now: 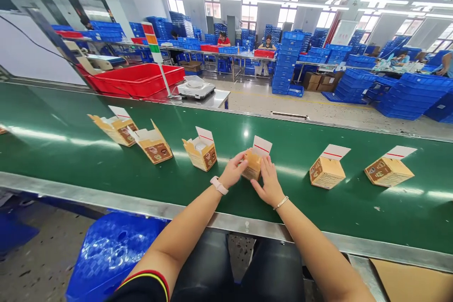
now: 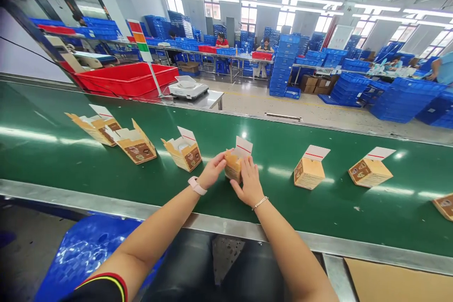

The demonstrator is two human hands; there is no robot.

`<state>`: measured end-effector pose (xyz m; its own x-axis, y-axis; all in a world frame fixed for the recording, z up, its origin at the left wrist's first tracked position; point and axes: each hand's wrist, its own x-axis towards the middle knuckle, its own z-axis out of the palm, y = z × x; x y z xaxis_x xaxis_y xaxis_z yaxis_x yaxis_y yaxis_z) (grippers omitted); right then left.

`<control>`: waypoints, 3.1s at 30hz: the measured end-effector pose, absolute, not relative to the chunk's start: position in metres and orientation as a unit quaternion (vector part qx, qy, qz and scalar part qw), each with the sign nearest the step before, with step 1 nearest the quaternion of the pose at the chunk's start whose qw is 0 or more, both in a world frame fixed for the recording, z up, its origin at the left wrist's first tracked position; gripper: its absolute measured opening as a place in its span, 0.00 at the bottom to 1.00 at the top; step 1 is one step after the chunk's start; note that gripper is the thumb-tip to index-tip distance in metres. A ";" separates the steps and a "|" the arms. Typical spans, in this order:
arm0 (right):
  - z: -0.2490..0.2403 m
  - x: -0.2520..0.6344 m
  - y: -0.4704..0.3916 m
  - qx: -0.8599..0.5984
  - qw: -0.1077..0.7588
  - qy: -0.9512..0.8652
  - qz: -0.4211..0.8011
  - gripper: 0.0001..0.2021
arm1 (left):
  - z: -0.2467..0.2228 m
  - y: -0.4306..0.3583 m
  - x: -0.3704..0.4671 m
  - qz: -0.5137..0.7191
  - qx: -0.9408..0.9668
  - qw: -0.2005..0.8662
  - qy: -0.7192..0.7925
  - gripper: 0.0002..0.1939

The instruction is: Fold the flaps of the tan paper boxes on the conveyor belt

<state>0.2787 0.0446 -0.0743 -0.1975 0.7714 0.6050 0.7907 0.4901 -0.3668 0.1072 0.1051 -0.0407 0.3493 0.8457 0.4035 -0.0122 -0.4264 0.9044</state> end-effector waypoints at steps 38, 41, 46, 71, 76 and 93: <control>-0.068 0.234 0.086 -0.505 0.416 -0.748 0.109 0.27 | -0.050 0.118 0.064 0.520 0.700 0.310 0.379 0.23; -0.067 0.231 0.113 -0.480 0.494 -0.702 0.179 0.21 | -0.048 0.117 0.072 0.469 0.756 0.286 0.355 0.13; -0.054 0.223 0.120 -0.494 0.634 -0.522 0.287 0.15 | -0.041 0.125 0.092 0.534 0.623 0.387 0.419 0.07; -0.045 0.250 0.070 -0.575 0.642 -0.507 -0.018 0.29 | -0.016 0.104 0.121 0.600 0.567 0.389 0.409 0.14; -0.054 0.204 0.052 -0.408 0.476 -0.776 -0.068 0.32 | -0.023 0.120 0.060 0.745 0.432 0.200 0.467 0.25; -0.062 0.203 0.138 -0.461 0.554 -0.668 0.183 0.16 | -0.040 0.140 0.054 0.516 0.650 0.318 0.458 0.09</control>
